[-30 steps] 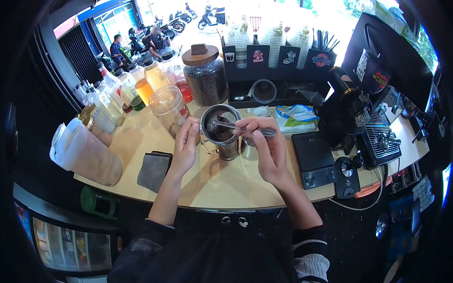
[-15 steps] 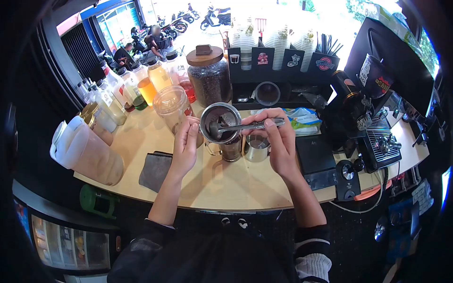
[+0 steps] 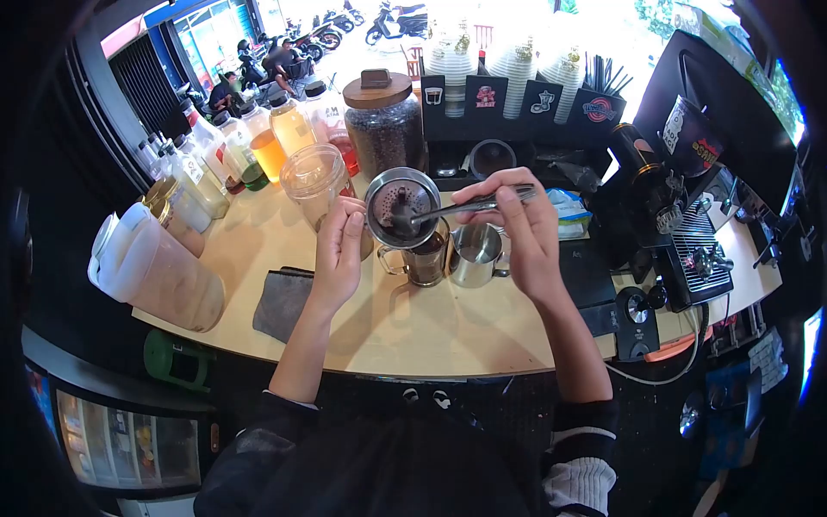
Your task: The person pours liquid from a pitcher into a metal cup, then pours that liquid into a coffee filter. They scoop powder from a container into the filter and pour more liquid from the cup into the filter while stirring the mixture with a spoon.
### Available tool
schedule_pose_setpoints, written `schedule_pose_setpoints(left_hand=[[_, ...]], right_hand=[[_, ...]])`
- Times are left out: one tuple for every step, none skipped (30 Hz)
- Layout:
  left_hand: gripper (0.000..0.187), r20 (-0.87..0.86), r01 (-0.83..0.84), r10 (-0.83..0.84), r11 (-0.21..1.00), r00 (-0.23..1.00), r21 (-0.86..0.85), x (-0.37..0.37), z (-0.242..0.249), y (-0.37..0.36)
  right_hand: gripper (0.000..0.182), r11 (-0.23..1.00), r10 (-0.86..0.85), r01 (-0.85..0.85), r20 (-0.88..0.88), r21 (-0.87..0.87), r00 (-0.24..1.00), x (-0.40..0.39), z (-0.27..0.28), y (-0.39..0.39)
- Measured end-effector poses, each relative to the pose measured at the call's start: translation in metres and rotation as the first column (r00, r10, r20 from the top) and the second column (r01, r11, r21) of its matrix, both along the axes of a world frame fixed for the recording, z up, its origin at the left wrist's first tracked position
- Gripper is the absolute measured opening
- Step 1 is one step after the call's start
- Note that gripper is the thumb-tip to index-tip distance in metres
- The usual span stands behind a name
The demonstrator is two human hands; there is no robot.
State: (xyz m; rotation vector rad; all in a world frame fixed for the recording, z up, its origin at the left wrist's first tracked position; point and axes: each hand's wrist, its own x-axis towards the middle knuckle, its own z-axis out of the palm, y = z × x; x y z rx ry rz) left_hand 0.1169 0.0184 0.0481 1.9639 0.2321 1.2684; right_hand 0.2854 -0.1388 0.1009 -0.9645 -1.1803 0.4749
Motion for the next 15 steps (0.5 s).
schedule_pose_setpoints(left_hand=[[0.017, -0.002, 0.016, -0.017, 1.0, 1.0, -0.013, -0.001, 0.001, -0.001], [0.017, -0.003, 0.033, -0.034, 0.999, 0.999, -0.027, -0.001, 0.002, -0.001], [0.017, -0.002, 0.032, -0.032, 0.999, 0.999, -0.027, -0.001, 0.003, -0.002], [0.016, -0.01, 0.007, -0.007, 1.0, 1.0, 0.008, -0.001, 0.005, -0.003], [0.016, -0.016, -0.016, 0.017, 0.999, 1.0, 0.045, 0.0, 0.006, -0.004], [0.016, -0.011, -0.011, 0.011, 0.999, 1.0, 0.047, 0.0, 0.006, -0.003], [0.016, 0.002, -0.009, 0.009, 0.999, 1.0, 0.043, 0.001, 0.005, -0.003], [0.015, 0.016, -0.006, 0.006, 0.999, 1.0, 0.039, 0.001, 0.004, -0.003], [0.015, 0.021, 0.004, -0.005, 0.999, 1.0, 0.041, 0.002, 0.004, -0.002], [0.015, 0.024, 0.008, -0.009, 0.999, 1.0, 0.044, 0.003, 0.003, -0.001], [0.015, 0.026, 0.009, -0.011, 0.999, 1.0, 0.049, 0.003, 0.003, -0.001], [0.016, 0.017, 0.007, -0.008, 0.999, 1.0, 0.039, 0.003, 0.004, -0.002], [0.016, 0.017, 0.009, -0.01, 0.999, 1.0, 0.041, 0.003, 0.004, -0.001], [0.016, 0.013, 0.012, -0.012, 0.999, 1.0, 0.048, 0.004, 0.002, -0.001], [0.016, 0.009, 0.013, -0.013, 0.998, 1.0, 0.054, 0.005, 0.001, 0.0]], right_hand=[[0.022, 0.999, -0.033, 0.033, 0.006, 0.014, 0.999, 0.0, 0.003, 0.0], [0.021, 0.999, -0.031, 0.031, -0.006, 0.015, 0.999, -0.003, 0.006, 0.0], [0.021, 0.999, -0.03, 0.03, -0.005, 0.015, 1.0, -0.004, 0.005, 0.002], [0.021, 1.0, 0.016, -0.016, 0.029, -0.011, 0.999, -0.004, 0.004, 0.003], [0.022, 0.998, 0.061, -0.058, 0.062, -0.038, 0.996, -0.004, 0.003, 0.004], [0.022, 1.0, -0.001, 0.004, 0.098, -0.029, 0.995, -0.002, 0.003, 0.004], [0.022, 1.0, -0.009, 0.012, 0.104, -0.028, 0.995, -0.001, 0.007, 0.002], [0.022, 1.0, 0.002, -0.001, 0.075, -0.016, 0.997, 0.0, 0.011, 0.0], [0.023, 1.0, 0.014, -0.014, 0.045, -0.004, 0.999, 0.0, 0.015, -0.001], [0.023, 1.0, 0.028, -0.028, 0.019, -0.006, 0.999, -0.003, 0.016, 0.001], [0.023, 1.0, 0.022, -0.022, 0.022, -0.005, 1.0, -0.002, 0.015, 0.0], [0.023, 0.998, 0.04, -0.036, 0.063, -0.052, 0.997, 0.0, 0.013, 0.001], [0.023, 0.994, 0.061, -0.051, 0.102, -0.1, 0.993, 0.0, 0.012, 0.002], [0.023, 0.994, 0.028, -0.018, 0.096, -0.104, 0.995, 0.001, 0.013, 0.002], [0.023, 0.994, 0.029, -0.019, 0.096, -0.104, 0.995, 0.002, 0.015, 0.002]])
